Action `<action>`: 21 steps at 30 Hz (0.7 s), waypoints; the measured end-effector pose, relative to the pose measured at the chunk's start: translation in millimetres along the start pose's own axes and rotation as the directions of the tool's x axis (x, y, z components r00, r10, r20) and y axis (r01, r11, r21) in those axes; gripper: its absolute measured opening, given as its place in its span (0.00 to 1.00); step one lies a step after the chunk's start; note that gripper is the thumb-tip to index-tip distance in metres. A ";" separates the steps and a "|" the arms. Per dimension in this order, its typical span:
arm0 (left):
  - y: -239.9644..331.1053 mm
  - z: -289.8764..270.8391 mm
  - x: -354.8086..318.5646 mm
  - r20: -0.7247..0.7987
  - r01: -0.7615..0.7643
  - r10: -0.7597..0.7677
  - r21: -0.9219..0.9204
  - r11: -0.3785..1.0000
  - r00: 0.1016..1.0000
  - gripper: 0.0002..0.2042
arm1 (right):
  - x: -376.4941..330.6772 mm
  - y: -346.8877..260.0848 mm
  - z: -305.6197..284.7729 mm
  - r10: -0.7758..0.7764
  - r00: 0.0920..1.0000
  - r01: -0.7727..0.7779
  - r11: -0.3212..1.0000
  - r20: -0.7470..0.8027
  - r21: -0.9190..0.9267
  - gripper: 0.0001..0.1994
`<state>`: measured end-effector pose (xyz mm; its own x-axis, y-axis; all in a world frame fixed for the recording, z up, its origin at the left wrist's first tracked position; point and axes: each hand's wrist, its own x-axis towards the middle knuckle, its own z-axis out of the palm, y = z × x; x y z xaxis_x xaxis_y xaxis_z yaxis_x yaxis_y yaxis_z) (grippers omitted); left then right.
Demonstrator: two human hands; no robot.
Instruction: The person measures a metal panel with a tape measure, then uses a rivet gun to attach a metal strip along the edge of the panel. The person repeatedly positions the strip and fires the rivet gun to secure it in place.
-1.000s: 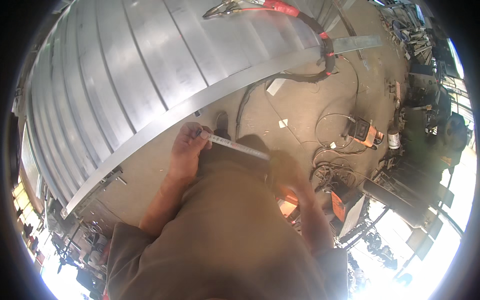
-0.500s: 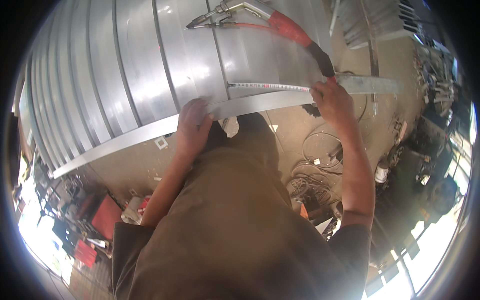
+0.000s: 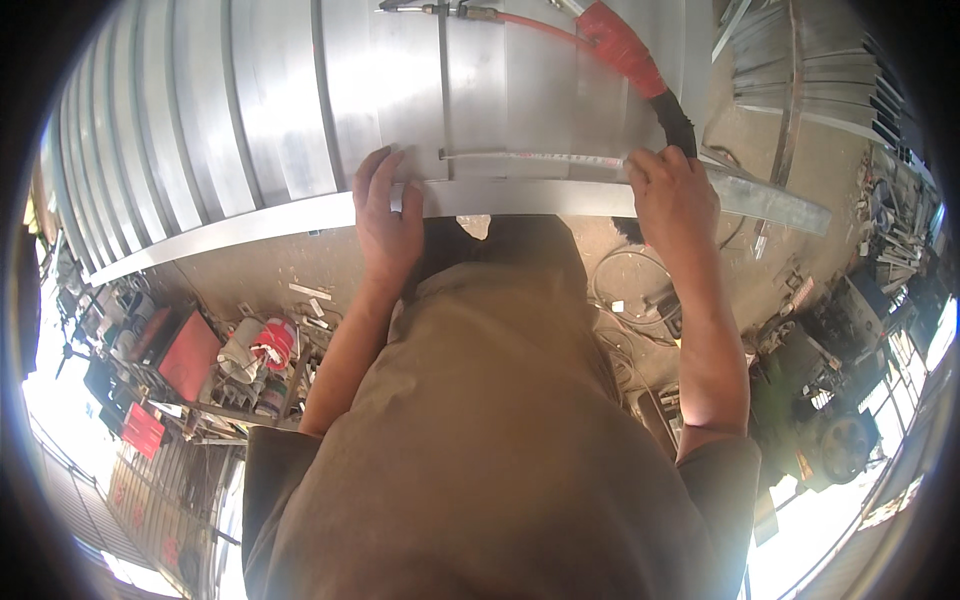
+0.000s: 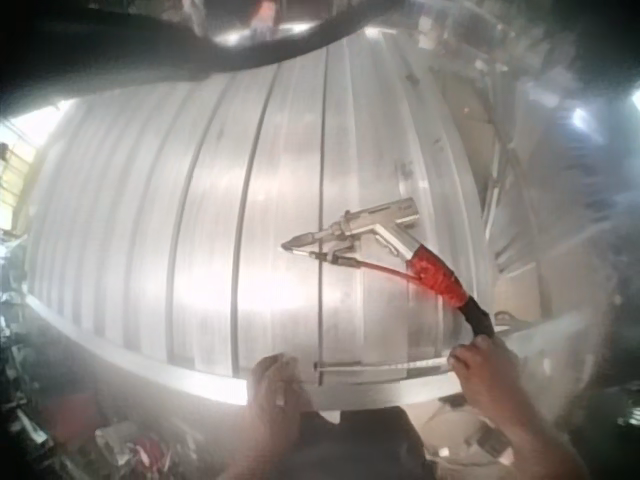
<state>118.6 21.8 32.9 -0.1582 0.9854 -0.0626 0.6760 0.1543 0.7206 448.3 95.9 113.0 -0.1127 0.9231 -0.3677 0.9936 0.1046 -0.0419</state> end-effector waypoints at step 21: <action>-72.2 -75.9 -6.9 -0.109 0.095 -0.053 0.425 0.900 0.993 0.25 | -9.6 -17.4 2.7 0.026 0.994 -0.038 0.994 0.108 0.107 0.10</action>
<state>16.2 -1.6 33.7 -0.2711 0.9622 -0.0253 0.8993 0.2626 0.3497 432.1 84.2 114.8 -0.0862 0.8802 -0.4668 0.9915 0.0298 -0.1269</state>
